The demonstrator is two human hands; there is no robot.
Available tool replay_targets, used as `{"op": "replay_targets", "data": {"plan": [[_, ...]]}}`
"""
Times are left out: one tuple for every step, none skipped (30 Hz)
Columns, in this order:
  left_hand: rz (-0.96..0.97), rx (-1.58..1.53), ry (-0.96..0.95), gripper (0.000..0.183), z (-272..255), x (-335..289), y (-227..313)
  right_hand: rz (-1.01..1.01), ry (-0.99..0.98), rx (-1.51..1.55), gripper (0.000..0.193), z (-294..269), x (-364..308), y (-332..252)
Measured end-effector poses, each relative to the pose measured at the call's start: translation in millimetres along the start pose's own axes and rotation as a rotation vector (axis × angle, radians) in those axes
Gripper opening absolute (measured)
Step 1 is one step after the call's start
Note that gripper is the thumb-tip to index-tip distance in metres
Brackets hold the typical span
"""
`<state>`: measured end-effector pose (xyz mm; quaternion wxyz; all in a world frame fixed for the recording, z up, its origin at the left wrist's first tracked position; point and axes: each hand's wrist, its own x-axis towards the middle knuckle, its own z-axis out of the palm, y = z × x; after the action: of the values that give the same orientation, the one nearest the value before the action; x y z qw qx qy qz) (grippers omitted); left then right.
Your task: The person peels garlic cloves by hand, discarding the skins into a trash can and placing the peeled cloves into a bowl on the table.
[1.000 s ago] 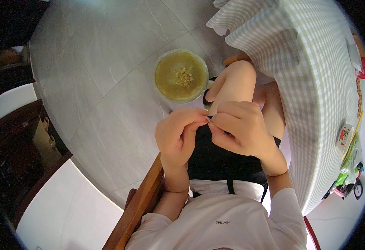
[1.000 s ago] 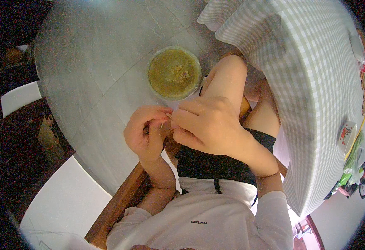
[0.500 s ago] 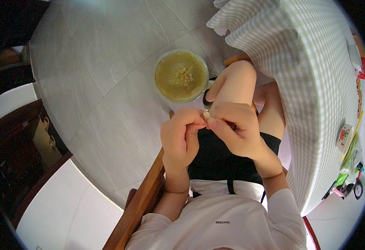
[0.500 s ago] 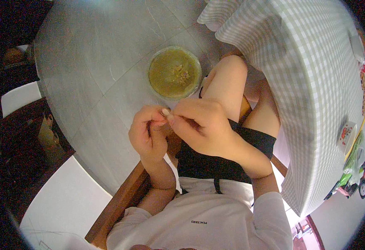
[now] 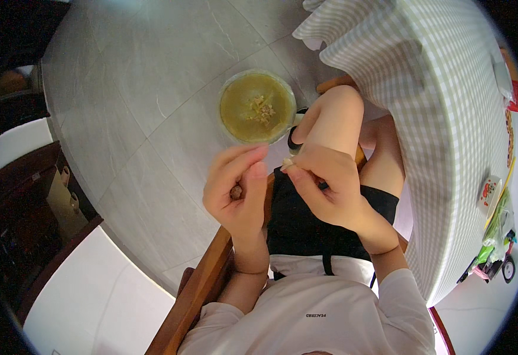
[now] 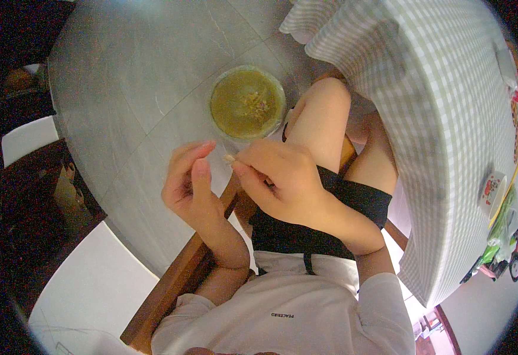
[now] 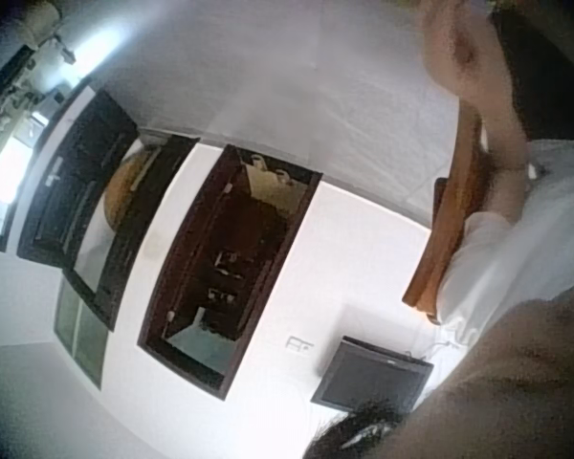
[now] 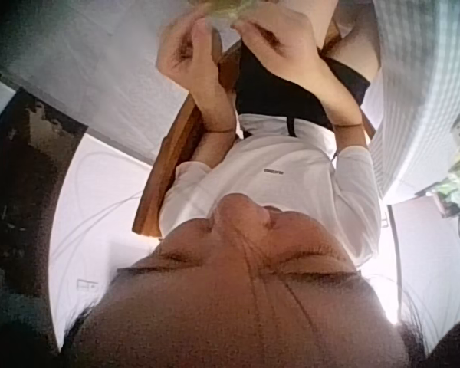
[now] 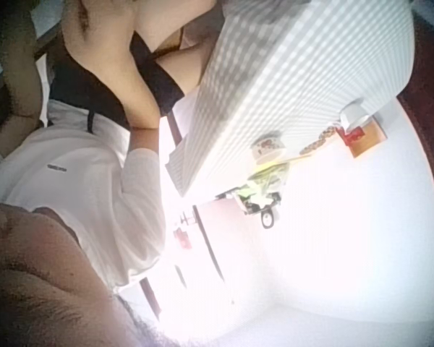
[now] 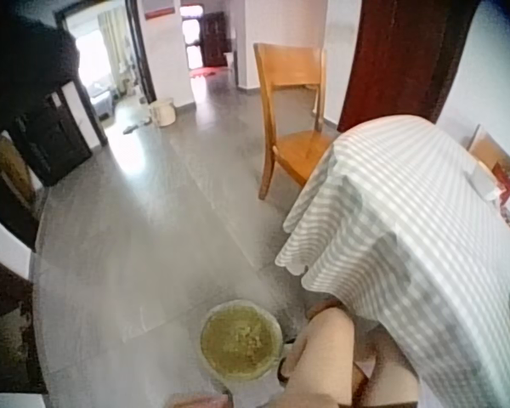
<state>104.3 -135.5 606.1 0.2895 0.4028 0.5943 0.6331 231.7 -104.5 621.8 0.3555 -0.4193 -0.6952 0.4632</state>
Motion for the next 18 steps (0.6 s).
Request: {"op": "replay_targets", "data": {"plan": [[0.024, 0.031, -0.040, 0.011, 0.5, 0.4, -0.3, 0.001, 0.000, -0.002, 0.004, 0.6, -0.3, 1.1], [0.023, 0.032, -0.039, 0.011, -0.1, -0.2, 0.7, -0.030, 0.011, -0.034, 0.004, 1.3, -0.2, 2.0], [-0.008, 0.025, -0.059, 0.011, -1.0, -1.3, 2.1, -0.061, 0.022, -0.066, 0.005, 1.8, 0.0, 2.9], [-0.038, 0.018, -0.080, 0.011, -1.6, -2.2, 2.8, -0.061, 0.020, -0.065, 0.005, 2.1, 0.0, 3.9], [-0.039, 0.017, -0.079, 0.011, -1.0, -3.0, 2.9, -0.082, 0.020, -0.087, 0.006, 1.8, 0.0, 4.3], [-0.051, 0.016, -0.088, 0.011, 0.1, -4.1, 2.6, -0.103, 0.020, -0.109, 0.006, 1.5, -0.1, 4.7], [-0.062, 0.014, -0.098, 0.012, 0.8, -4.8, 2.3, -0.102, 0.020, -0.110, 0.006, 1.6, -0.1, 4.9], [-0.062, 0.014, -0.098, 0.012, 0.9, -4.8, 2.0, -0.116, 0.031, -0.130, 0.006, 2.3, 0.2, 5.1], [-0.054, 0.026, -0.100, 0.012, 1.2, -4.5, 1.7, -0.130, 0.042, -0.151, 0.007, 2.7, 0.3, 5.4], [-0.046, 0.038, -0.102, 0.012, 1.7, -4.3, 1.4, -0.130, 0.043, -0.151, 0.007, 2.1, 0.0, 6.0], [-0.046, 0.040, -0.101, 0.012, 1.3, -4.2, 0.9, -0.146, 0.034, -0.189, 0.007, 2.1, -0.5, 6.9], [-0.042, 0.042, -0.095, 0.012, 0.9, -4.1, 0.6, -0.162, 0.026, -0.227, 0.008, 2.4, -0.8, 7.9], [-0.037, 0.043, -0.089, 0.012, 0.5, -4.0, 0.4, -0.163, 0.025, -0.225, 0.008, 3.4, -0.8, 9.6], [-0.037, 0.042, -0.090, 0.012, 1.4, -3.9, 0.4, -0.195, 0.047, -0.236, 0.009, 3.6, -0.8, 12.2], [-0.048, 0.046, -0.092, 0.012, 2.2, -3.8, 0.6, -0.227, 0.067, -0.246, 0.010, 3.7, -0.8, 14.0], [-0.059, 0.051, -0.093, 0.012, 2.7, -3.8, 0.7, -0.227, 0.068, -0.247, 0.010, 3.5, -0.9, 14.9], [-0.059, 0.050, -0.094, 0.012, 3.0, -3.8, 0.9, -0.237, 0.069, -0.276, 0.010, 2.8, -0.9, 15.2], [-0.050, 0.068, -0.097, 0.012, 3.3, -3.8, 1.1, -0.248, 0.071, -0.305, 0.010, 2.2, -1.0, 15.2]]}}
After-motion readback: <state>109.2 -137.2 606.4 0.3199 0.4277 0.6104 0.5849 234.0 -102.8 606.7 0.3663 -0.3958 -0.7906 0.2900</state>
